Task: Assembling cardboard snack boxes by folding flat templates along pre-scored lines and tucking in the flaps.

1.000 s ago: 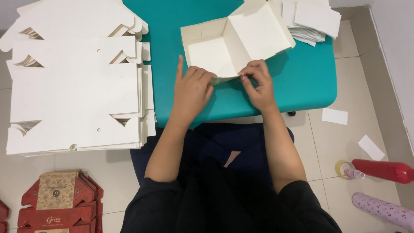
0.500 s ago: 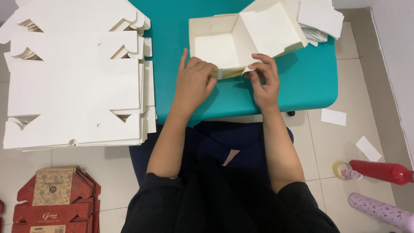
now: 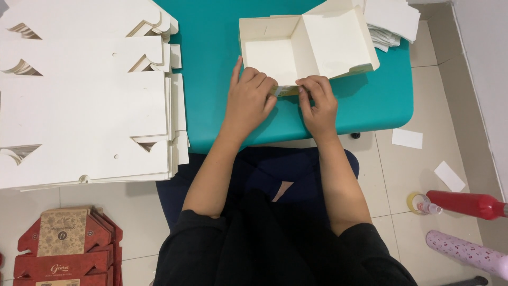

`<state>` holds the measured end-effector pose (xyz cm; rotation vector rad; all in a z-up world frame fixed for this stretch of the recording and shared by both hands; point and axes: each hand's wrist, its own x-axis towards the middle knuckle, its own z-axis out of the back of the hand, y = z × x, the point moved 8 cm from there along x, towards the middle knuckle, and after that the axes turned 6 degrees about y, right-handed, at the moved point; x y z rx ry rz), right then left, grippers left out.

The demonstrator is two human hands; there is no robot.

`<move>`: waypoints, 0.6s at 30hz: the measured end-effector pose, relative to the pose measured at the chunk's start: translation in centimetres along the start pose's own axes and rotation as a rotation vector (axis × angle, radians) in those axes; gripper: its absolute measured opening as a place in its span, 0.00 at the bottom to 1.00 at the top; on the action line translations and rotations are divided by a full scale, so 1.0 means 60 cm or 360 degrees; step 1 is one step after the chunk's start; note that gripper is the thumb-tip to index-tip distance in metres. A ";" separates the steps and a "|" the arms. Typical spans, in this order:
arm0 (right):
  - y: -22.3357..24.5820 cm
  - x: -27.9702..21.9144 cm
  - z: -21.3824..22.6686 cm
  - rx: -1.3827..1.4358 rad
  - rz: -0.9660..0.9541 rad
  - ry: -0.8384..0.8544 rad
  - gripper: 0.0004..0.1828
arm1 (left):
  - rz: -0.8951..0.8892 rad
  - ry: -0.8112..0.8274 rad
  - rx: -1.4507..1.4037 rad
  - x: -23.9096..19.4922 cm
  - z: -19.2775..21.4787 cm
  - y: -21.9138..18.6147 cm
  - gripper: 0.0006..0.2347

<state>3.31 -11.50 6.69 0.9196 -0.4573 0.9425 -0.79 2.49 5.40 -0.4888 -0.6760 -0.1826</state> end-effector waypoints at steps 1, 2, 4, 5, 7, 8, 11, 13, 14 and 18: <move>0.001 0.000 0.000 -0.0001 -0.0002 0.0003 0.08 | 0.0003 0.0001 -0.0003 -0.001 -0.002 -0.002 0.05; 0.003 0.000 0.000 -0.0005 0.0008 0.0003 0.08 | 0.0001 -0.0072 0.0024 -0.003 0.002 -0.005 0.05; 0.006 0.000 -0.002 -0.0006 0.0021 0.0005 0.08 | 0.0003 -0.0146 0.0054 -0.006 0.005 -0.005 0.06; 0.006 0.000 -0.003 -0.0059 0.0014 0.0012 0.08 | 0.0025 -0.0189 0.0029 -0.009 0.007 -0.001 0.06; 0.008 0.000 -0.004 -0.0111 0.0006 0.0023 0.08 | 0.0050 -0.0231 0.0003 -0.014 0.008 0.007 0.06; 0.011 0.001 -0.005 -0.0176 0.0007 0.0032 0.08 | 0.0074 -0.0251 0.0001 -0.017 0.008 0.013 0.06; 0.009 0.002 -0.006 -0.0276 0.0000 0.0041 0.08 | 0.0088 -0.0274 -0.0003 -0.016 0.011 0.014 0.05; 0.008 0.005 -0.007 -0.0311 -0.0009 0.0043 0.09 | 0.0080 -0.0275 -0.0006 -0.015 0.011 0.011 0.04; 0.008 0.008 -0.008 -0.0320 -0.0004 0.0055 0.09 | 0.0067 -0.0275 0.0001 -0.014 0.010 0.009 0.04; 0.011 0.021 -0.007 -0.0294 -0.0015 0.0139 0.08 | 0.0056 -0.0270 0.0015 -0.012 0.009 0.009 0.02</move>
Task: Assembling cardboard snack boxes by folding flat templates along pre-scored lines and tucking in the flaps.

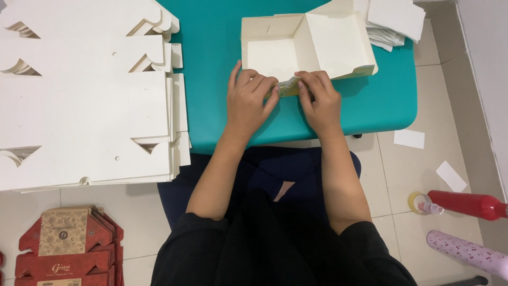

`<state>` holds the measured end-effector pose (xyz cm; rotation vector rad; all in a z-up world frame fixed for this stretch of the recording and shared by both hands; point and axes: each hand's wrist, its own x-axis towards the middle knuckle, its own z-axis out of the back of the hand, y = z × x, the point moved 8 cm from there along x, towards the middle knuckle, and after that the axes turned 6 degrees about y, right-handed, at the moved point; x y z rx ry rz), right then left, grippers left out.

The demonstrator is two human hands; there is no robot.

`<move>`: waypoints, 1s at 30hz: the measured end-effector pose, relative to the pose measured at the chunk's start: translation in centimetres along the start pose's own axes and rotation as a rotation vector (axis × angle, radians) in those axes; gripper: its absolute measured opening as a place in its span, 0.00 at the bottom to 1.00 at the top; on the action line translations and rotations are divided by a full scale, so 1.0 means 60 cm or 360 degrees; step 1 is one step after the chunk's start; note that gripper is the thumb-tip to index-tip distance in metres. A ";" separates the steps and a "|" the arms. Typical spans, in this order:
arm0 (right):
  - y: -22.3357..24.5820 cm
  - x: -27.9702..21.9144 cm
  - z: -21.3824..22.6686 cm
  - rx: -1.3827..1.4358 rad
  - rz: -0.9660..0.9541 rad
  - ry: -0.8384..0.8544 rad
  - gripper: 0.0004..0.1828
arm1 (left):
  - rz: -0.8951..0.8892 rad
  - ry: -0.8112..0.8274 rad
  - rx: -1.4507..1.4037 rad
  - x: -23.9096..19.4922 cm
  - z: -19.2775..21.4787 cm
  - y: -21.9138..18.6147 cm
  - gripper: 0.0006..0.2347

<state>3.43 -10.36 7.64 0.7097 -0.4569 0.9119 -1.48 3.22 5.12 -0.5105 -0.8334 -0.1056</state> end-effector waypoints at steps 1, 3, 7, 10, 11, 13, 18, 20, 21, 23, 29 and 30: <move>0.002 0.002 0.000 0.0000 0.0000 0.0000 0.08 | 0.0000 0.0000 0.0000 0.000 -0.001 0.001 0.02; 0.008 0.008 -0.007 0.0020 0.0031 0.0090 0.09 | 0.0001 0.0008 -0.0014 0.001 -0.002 0.003 0.02; 0.011 -0.001 -0.025 -0.0051 0.0046 0.0013 0.12 | 0.0016 0.0006 -0.0008 0.004 0.004 -0.002 0.02; 0.015 -0.001 -0.024 -0.0038 0.0033 0.0023 0.12 | 0.0013 0.0005 -0.0010 0.002 0.005 -0.004 0.02; 0.015 -0.001 -0.023 -0.0057 0.0035 0.0026 0.13 | 0.0023 0.0002 -0.0009 0.002 0.005 -0.003 0.02; 0.015 -0.001 -0.022 -0.0079 0.0038 0.0030 0.13 | 0.0033 -0.0004 -0.0010 0.002 0.006 -0.002 0.02; 0.005 -0.009 -0.027 -0.0038 0.0018 0.0031 0.13 | 0.0300 -0.0128 -0.0226 -0.005 0.027 0.023 0.04; 0.004 -0.009 -0.028 -0.0040 0.0016 0.0030 0.13 | 0.0331 -0.0132 -0.0256 -0.003 0.032 0.023 0.04; 0.003 -0.010 -0.029 -0.0042 0.0011 0.0030 0.13 | 0.0362 -0.0132 -0.0287 -0.003 0.033 0.024 0.04; 0.002 -0.010 -0.028 -0.0031 0.0003 0.0029 0.12 | 0.0386 -0.0133 -0.0282 -0.004 0.033 0.027 0.04; 0.004 -0.012 -0.027 -0.0034 -0.0018 0.0027 0.12 | 0.0356 -0.0082 -0.0286 -0.001 0.034 0.020 0.04; 0.002 -0.012 -0.027 -0.0048 -0.0033 0.0025 0.12 | 0.0291 -0.0039 -0.0305 0.002 0.032 0.013 0.04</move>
